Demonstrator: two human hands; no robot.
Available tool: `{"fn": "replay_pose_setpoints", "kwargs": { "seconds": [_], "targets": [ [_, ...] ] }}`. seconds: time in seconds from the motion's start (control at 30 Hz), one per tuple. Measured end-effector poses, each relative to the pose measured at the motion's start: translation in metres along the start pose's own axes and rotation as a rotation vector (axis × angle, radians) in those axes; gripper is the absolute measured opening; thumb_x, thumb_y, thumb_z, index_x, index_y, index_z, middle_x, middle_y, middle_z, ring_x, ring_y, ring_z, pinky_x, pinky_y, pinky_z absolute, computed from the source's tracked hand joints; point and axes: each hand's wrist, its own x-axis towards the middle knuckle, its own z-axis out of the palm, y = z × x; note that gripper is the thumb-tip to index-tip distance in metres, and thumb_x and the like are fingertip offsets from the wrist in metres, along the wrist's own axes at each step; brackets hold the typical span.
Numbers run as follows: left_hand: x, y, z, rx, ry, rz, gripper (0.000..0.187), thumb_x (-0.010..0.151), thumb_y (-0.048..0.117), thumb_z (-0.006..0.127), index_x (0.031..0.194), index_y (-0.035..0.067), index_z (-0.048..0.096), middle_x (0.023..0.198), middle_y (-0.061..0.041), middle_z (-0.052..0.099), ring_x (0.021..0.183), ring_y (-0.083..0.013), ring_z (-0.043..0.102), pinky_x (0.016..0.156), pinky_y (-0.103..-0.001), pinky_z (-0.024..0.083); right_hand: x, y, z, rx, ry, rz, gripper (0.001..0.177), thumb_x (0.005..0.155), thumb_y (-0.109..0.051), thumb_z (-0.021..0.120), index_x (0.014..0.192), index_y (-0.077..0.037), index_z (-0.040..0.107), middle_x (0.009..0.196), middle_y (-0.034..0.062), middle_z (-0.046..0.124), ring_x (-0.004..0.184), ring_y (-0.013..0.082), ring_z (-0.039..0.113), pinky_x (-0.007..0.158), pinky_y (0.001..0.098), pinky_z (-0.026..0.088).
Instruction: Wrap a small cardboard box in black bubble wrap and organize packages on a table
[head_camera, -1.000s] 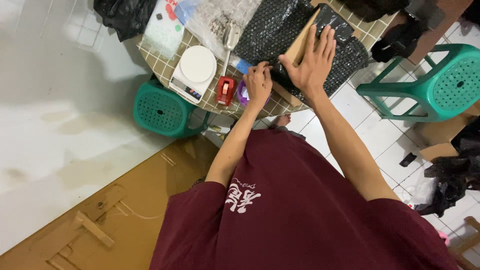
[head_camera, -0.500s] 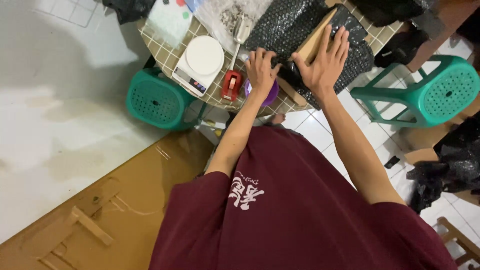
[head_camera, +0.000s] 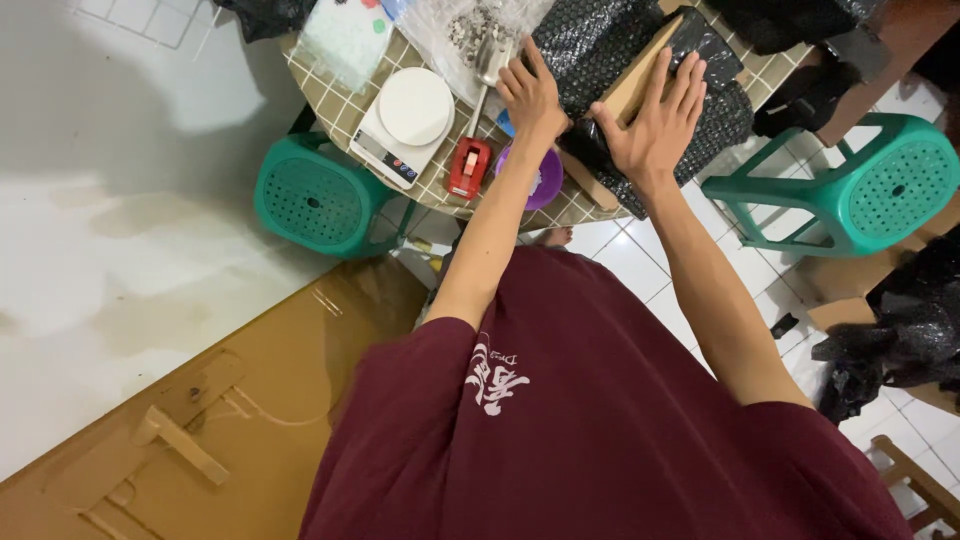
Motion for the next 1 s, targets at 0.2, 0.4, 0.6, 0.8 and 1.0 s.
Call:
{"fn": "replay_pose_setpoints", "kwargs": {
  "seconds": [0.2,0.4,0.6,0.8,1.0],
  "targets": [
    [0.006,0.005,0.002,0.035,0.287,0.004,0.065,0.099,0.01,0.066,0.156,-0.003,0.037,0.103,-0.022,0.066,0.088,-0.0369,0.062,0.074,-0.045,0.05,0.003,0.001,0.005,-0.043,-0.037,0.011,0.112,0.101,-0.098,0.035,0.171,-0.015,0.01,0.173,0.0192,0.007,0.162,0.0357,0.006,0.135,0.0516,0.011],
    [0.022,0.006,-0.051,-0.296,-0.472,-0.019,0.113,0.072,0.006,0.089,0.158,-0.005,0.016,0.127,-0.019,0.07,0.135,-0.0435,0.053,0.11,-0.054,0.041,0.005,0.0,0.003,0.024,-0.041,0.023,0.11,0.101,-0.096,0.035,0.171,-0.015,0.007,0.174,0.0203,0.004,0.163,0.037,0.004,0.135,0.0533,0.009],
    [0.023,0.005,-0.071,-0.235,-0.567,0.053,0.014,0.077,0.009,0.08,0.084,0.016,0.071,0.082,-0.01,0.075,0.097,-0.0347,0.065,0.095,-0.044,0.038,0.002,0.001,0.005,-0.02,-0.068,0.039,0.111,0.1,-0.098,0.031,0.171,-0.017,0.004,0.175,0.0187,0.004,0.163,0.035,0.003,0.135,0.0511,0.009],
    [0.042,0.008,-0.07,-0.202,-0.689,0.188,0.01,0.089,0.02,0.072,0.084,0.013,0.076,0.092,-0.011,0.076,0.109,-0.0358,0.065,0.111,-0.055,0.039,0.008,-0.006,-0.006,-0.008,-0.138,0.066,0.114,0.096,-0.097,0.026,0.17,-0.012,0.008,0.173,0.0203,0.003,0.161,0.0354,0.001,0.134,0.0499,0.006],
    [0.052,0.001,-0.069,-0.533,-0.954,0.0,0.027,0.084,0.029,0.068,0.076,0.005,0.059,0.082,-0.02,0.071,0.076,-0.0451,0.069,0.058,-0.051,0.047,0.004,-0.005,-0.005,0.017,-0.115,0.071,0.113,0.096,-0.096,0.026,0.171,-0.014,0.008,0.173,0.0199,0.003,0.161,0.0357,0.001,0.134,0.0512,0.006]
  ]
}}
